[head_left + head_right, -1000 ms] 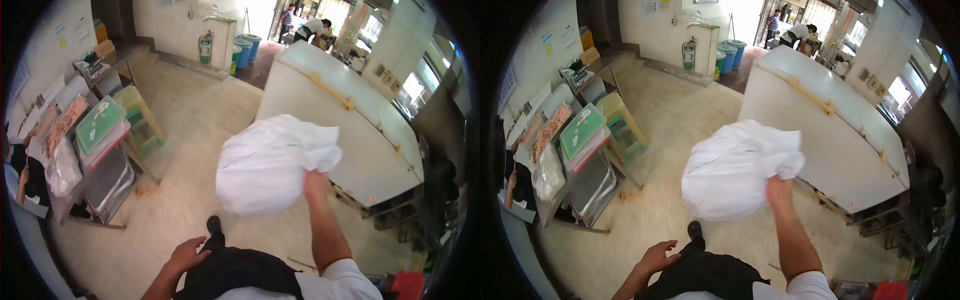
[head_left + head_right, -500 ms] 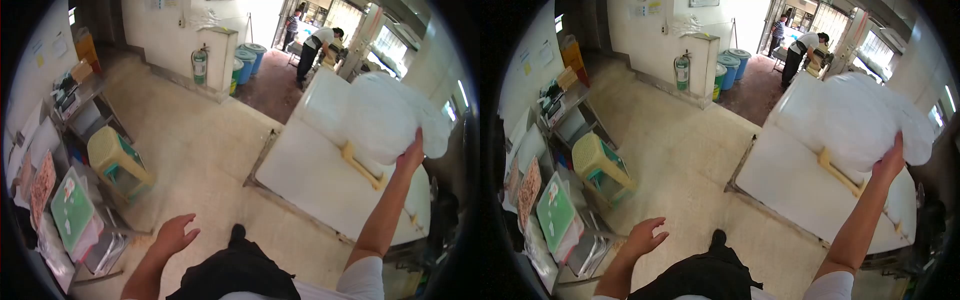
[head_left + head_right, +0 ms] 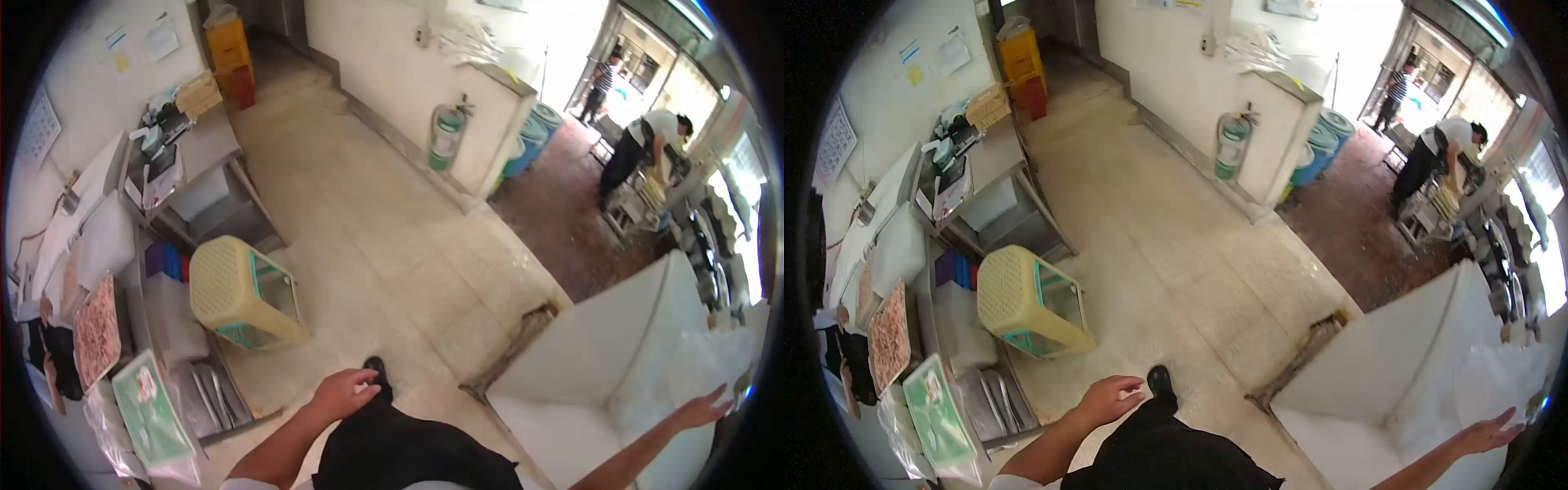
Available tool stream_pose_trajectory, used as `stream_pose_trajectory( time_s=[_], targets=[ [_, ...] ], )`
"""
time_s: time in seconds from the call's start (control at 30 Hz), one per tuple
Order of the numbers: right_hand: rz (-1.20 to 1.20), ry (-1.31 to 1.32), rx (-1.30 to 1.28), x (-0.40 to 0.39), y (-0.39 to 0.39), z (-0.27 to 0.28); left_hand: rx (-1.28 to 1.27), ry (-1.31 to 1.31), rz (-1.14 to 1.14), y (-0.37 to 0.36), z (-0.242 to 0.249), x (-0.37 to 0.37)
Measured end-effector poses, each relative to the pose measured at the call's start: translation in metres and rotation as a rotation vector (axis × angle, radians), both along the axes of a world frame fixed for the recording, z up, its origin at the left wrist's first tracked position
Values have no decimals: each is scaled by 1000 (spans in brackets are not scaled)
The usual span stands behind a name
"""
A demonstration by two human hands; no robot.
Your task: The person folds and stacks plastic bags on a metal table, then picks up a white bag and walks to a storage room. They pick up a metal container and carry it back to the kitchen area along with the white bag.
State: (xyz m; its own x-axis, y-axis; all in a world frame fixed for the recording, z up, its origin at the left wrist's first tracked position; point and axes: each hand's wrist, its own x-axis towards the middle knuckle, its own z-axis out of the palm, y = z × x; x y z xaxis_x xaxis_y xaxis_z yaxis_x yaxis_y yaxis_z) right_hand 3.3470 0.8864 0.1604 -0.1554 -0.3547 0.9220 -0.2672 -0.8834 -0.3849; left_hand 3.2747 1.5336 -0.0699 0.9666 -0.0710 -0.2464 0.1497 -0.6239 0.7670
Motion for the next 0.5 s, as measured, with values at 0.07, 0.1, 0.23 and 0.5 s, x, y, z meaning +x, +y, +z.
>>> stream_pose_trajectory(
  time_s=[0.07, 0.1, 0.23, 0.5],
  targets=[
    [37, -1, -36, 70, 72, 25, 22, -39, -45, 27, 6, 73],
    [49, 14, -62, 97, 98, 31, 53, -60, -116, 42, 13, 106],
    [144, -73, -24, 174, 166, 57, 103, -163, -109, 107, 42, 227],
    [912, 134, 620, 472, 320, -36, 147, -76, -9, 218, 1, 422]
  ],
)
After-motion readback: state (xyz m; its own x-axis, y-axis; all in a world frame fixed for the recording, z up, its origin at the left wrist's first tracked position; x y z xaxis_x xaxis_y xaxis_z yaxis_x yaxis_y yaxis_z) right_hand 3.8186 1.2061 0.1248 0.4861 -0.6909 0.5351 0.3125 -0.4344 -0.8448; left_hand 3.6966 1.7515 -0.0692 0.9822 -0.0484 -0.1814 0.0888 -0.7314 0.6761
